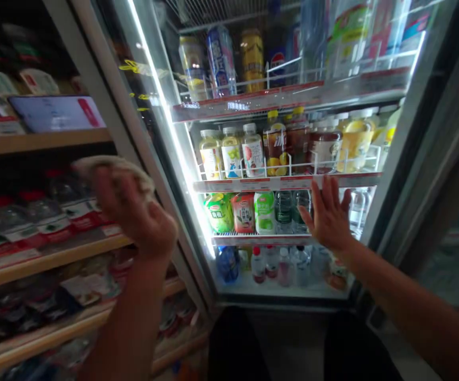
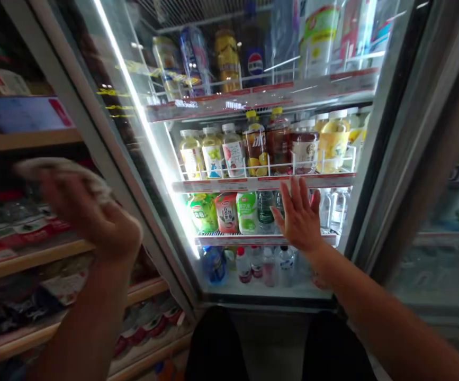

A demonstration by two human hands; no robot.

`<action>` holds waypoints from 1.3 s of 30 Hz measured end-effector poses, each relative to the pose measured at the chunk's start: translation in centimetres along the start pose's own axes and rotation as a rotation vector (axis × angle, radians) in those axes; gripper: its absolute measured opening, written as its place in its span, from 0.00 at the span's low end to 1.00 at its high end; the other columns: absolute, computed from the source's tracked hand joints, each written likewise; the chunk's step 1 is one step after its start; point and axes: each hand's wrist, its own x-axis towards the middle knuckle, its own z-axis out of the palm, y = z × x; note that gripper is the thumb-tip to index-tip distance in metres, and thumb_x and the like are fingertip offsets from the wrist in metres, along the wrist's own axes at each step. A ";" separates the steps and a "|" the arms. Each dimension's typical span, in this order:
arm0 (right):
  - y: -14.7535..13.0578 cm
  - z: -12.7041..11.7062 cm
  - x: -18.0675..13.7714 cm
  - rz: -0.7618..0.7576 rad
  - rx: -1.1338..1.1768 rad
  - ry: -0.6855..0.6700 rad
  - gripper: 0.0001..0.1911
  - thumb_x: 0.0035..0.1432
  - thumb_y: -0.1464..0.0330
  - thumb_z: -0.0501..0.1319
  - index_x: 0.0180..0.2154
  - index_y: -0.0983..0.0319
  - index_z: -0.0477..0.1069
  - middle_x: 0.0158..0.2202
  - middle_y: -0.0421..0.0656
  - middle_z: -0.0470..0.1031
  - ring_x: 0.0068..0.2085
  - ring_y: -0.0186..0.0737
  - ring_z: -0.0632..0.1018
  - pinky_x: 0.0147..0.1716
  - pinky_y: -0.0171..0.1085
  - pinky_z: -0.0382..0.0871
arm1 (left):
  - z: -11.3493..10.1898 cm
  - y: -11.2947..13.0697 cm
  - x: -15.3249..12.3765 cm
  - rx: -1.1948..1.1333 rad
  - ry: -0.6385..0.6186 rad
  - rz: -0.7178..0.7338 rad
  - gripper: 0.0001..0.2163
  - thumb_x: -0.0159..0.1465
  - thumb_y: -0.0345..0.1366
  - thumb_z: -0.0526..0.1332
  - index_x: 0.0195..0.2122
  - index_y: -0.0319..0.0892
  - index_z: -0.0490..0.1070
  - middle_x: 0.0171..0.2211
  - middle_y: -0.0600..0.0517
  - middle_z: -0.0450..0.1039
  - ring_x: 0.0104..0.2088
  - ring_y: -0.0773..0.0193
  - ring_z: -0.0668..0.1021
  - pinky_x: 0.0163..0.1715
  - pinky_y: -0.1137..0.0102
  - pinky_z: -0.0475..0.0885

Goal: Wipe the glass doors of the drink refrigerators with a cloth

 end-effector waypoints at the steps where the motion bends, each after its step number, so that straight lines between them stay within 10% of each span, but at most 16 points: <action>1: -0.1 -0.3 0.6 0.006 -0.012 0.003 0.43 0.69 0.53 0.50 0.71 0.57 0.24 0.74 0.50 0.30 0.72 0.57 0.41 0.66 0.63 0.38 | 1.8 0.7 -1.0 0.019 -0.018 0.103 0.21 0.71 0.35 0.50 0.65 0.42 0.58 0.69 0.45 0.51 0.70 0.55 0.53 0.69 0.51 0.51; 5: -0.5 -0.7 2.8 0.010 -0.063 -0.071 0.45 0.67 0.49 0.50 0.71 0.56 0.23 0.74 0.48 0.25 0.72 0.59 0.38 0.66 0.65 0.37 | 8.4 5.1 -6.7 -0.011 -0.222 0.322 0.26 0.69 0.25 0.45 0.69 0.41 0.52 0.70 0.44 0.52 0.71 0.60 0.50 0.69 0.57 0.55; 9: -0.5 -0.6 3.4 0.005 -0.106 -0.145 0.46 0.67 0.48 0.49 0.70 0.55 0.19 0.73 0.46 0.19 0.72 0.60 0.36 0.66 0.66 0.38 | 10.3 6.8 -10.3 -0.042 -0.464 0.725 0.28 0.67 0.26 0.53 0.68 0.49 0.56 0.68 0.52 0.56 0.71 0.62 0.52 0.70 0.61 0.53; 14: -0.3 -1.0 3.3 -0.002 -0.105 -0.213 0.51 0.65 0.47 0.51 0.69 0.55 0.15 0.72 0.46 0.15 0.72 0.61 0.32 0.66 0.66 0.37 | 9.7 5.4 -8.5 0.112 -0.219 0.288 0.28 0.68 0.26 0.51 0.69 0.44 0.52 0.70 0.47 0.50 0.72 0.55 0.47 0.71 0.50 0.46; 19: -0.4 -1.6 3.6 0.017 -0.089 -0.255 0.54 0.63 0.46 0.55 0.69 0.55 0.16 0.72 0.45 0.14 0.72 0.60 0.30 0.66 0.66 0.36 | 9.1 5.5 -7.5 -0.030 -0.514 0.769 0.31 0.65 0.25 0.53 0.69 0.52 0.53 0.69 0.53 0.54 0.71 0.61 0.51 0.71 0.56 0.50; 23: -0.6 -1.8 3.6 0.008 -0.093 -0.263 0.54 0.63 0.47 0.55 0.69 0.56 0.16 0.72 0.46 0.15 0.72 0.60 0.31 0.66 0.66 0.36 | 8.5 4.7 -6.9 0.132 -0.288 0.298 0.29 0.66 0.27 0.53 0.69 0.44 0.52 0.70 0.46 0.49 0.72 0.52 0.44 0.70 0.47 0.45; 27: -0.7 -1.8 3.5 0.016 -0.108 -0.250 0.54 0.63 0.47 0.55 0.69 0.56 0.16 0.72 0.46 0.15 0.72 0.59 0.31 0.66 0.66 0.36 | 8.0 4.2 -7.1 0.010 -0.537 0.665 0.31 0.66 0.26 0.53 0.68 0.57 0.54 0.70 0.59 0.50 0.71 0.62 0.48 0.71 0.57 0.48; 32: -0.7 -1.6 3.4 -0.001 -0.119 -0.238 0.55 0.62 0.46 0.55 0.69 0.56 0.15 0.72 0.46 0.15 0.72 0.59 0.31 0.66 0.66 0.37 | 8.1 4.3 -7.4 0.128 -0.370 0.341 0.32 0.65 0.26 0.54 0.70 0.43 0.49 0.72 0.45 0.42 0.72 0.50 0.41 0.70 0.45 0.42; 36: -0.6 -1.4 3.4 0.011 -0.120 -0.233 0.56 0.62 0.45 0.55 0.69 0.56 0.15 0.72 0.46 0.14 0.72 0.60 0.32 0.66 0.66 0.37 | 8.1 4.6 -7.3 0.008 -0.549 0.776 0.32 0.64 0.24 0.53 0.69 0.52 0.52 0.70 0.57 0.50 0.72 0.64 0.43 0.71 0.59 0.45; 39: -0.5 -1.4 3.4 0.006 -0.117 -0.241 0.54 0.63 0.46 0.54 0.69 0.56 0.16 0.72 0.45 0.14 0.72 0.59 0.31 0.67 0.65 0.36 | 8.0 5.0 -7.0 0.108 -0.416 0.465 0.32 0.65 0.25 0.54 0.70 0.48 0.51 0.71 0.51 0.49 0.72 0.57 0.40 0.71 0.51 0.43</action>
